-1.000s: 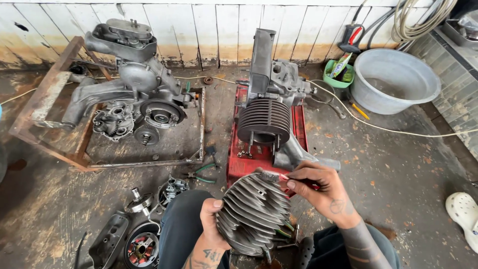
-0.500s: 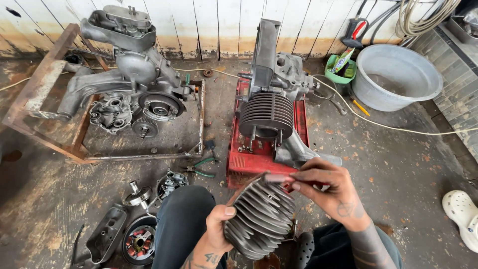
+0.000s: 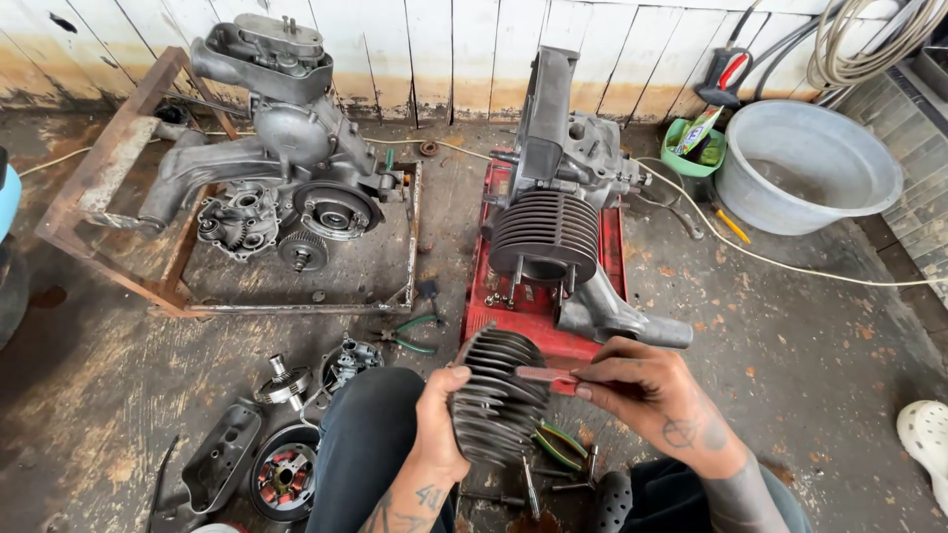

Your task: Cleaning a motorcycle engine cylinder head using brushes

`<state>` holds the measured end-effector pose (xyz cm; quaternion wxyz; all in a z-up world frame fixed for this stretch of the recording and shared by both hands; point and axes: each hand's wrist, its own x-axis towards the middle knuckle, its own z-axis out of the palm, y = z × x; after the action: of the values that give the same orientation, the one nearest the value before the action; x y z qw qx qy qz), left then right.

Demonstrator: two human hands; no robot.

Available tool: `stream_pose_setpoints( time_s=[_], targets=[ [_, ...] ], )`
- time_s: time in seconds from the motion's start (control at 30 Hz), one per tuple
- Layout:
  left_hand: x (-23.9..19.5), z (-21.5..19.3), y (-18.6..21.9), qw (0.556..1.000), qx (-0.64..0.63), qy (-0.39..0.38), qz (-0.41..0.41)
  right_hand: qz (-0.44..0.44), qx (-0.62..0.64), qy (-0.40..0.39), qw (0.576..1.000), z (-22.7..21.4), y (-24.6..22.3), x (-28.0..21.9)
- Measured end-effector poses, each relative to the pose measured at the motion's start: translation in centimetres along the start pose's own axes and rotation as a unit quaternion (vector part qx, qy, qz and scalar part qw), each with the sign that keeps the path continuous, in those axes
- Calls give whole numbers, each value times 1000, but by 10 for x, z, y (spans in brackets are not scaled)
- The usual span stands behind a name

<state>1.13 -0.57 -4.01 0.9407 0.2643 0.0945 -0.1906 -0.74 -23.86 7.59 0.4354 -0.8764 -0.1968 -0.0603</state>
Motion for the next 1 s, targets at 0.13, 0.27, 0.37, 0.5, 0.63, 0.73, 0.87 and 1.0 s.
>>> stream_pose_setpoints(
  time_s=[0.13,0.27,0.37,0.5,0.63,0.73,0.87,1.0],
  targets=[
    [7,-8,2,996,-89,23,-14,48,-40,13,998,-4,11,-1],
    [9,-7,1,993,-117,22,19,44,-41,57,997,7,2,0],
    [10,-6,1,989,-141,22,47,43,-58,96,993,25,-12,0],
    [8,0,-11,988,-138,62,25,-10,-66,101,993,45,-24,-2],
    [6,-4,-11,987,-151,53,34,-24,-74,86,993,29,-20,1],
    [10,-5,-7,986,-160,32,45,-18,-37,33,999,8,-9,1],
    [12,-9,-4,982,-177,4,60,18,-41,67,997,12,-6,-4],
    [10,-11,-4,985,-163,-2,60,-2,-28,95,995,33,-21,-9]
  ],
)
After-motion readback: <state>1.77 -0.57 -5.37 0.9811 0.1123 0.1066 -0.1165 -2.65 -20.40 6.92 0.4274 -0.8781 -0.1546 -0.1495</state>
